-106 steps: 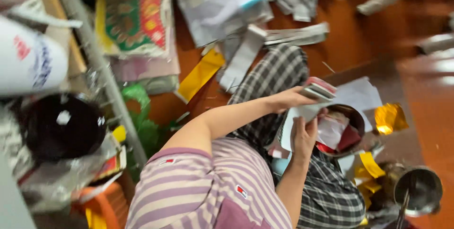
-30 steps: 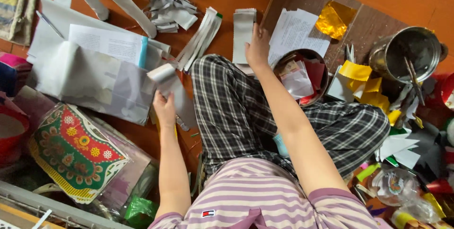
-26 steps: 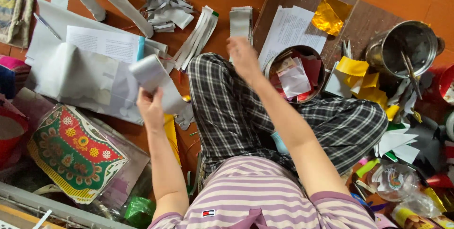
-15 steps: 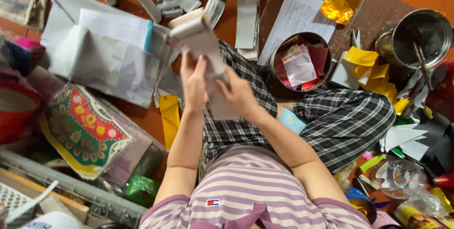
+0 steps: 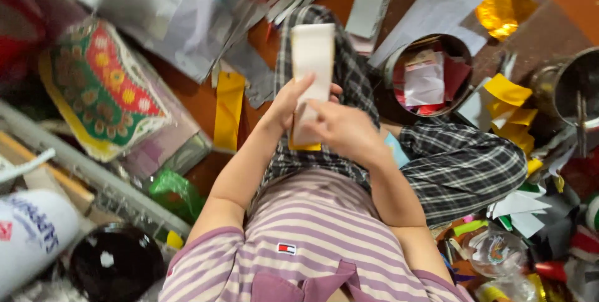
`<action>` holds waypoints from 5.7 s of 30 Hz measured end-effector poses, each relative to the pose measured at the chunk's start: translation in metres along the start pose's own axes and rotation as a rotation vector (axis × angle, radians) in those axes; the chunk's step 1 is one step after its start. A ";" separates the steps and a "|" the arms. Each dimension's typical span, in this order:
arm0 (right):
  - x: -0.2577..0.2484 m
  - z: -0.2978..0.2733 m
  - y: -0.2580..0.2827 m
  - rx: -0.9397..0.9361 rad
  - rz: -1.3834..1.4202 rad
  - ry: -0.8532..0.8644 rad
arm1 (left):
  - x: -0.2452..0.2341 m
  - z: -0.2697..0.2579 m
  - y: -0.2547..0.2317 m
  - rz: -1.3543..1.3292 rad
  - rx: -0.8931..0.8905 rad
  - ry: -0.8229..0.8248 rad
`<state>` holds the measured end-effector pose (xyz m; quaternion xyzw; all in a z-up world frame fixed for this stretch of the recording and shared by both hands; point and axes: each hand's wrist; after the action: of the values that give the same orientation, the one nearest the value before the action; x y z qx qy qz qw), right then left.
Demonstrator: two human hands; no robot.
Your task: Sorting and cutting various paper scraps while sitting on the floor
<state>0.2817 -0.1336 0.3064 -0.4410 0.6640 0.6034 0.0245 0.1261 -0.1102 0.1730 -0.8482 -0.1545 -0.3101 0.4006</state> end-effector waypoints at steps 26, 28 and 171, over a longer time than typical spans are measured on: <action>0.100 0.022 -0.135 0.326 1.120 -0.682 | -0.129 -0.109 -0.033 1.343 -0.102 -0.061; 0.096 0.021 -0.132 0.266 1.091 -0.659 | -0.167 -0.109 -0.042 1.521 -0.017 -0.333; 0.048 0.001 -0.166 0.427 0.745 -0.449 | -0.289 0.022 -0.084 -0.578 0.352 -0.849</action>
<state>0.3542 -0.1403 0.1498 -0.0174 0.8640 0.5017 0.0394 -0.1273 -0.0440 0.0230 -0.7418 -0.5794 -0.0070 0.3375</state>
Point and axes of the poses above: each hand's wrist, its own z-axis towards the middle knuckle, its own x-axis out of the palm, y = z × x, and after that the axes turned 6 degrees about z, right-handed
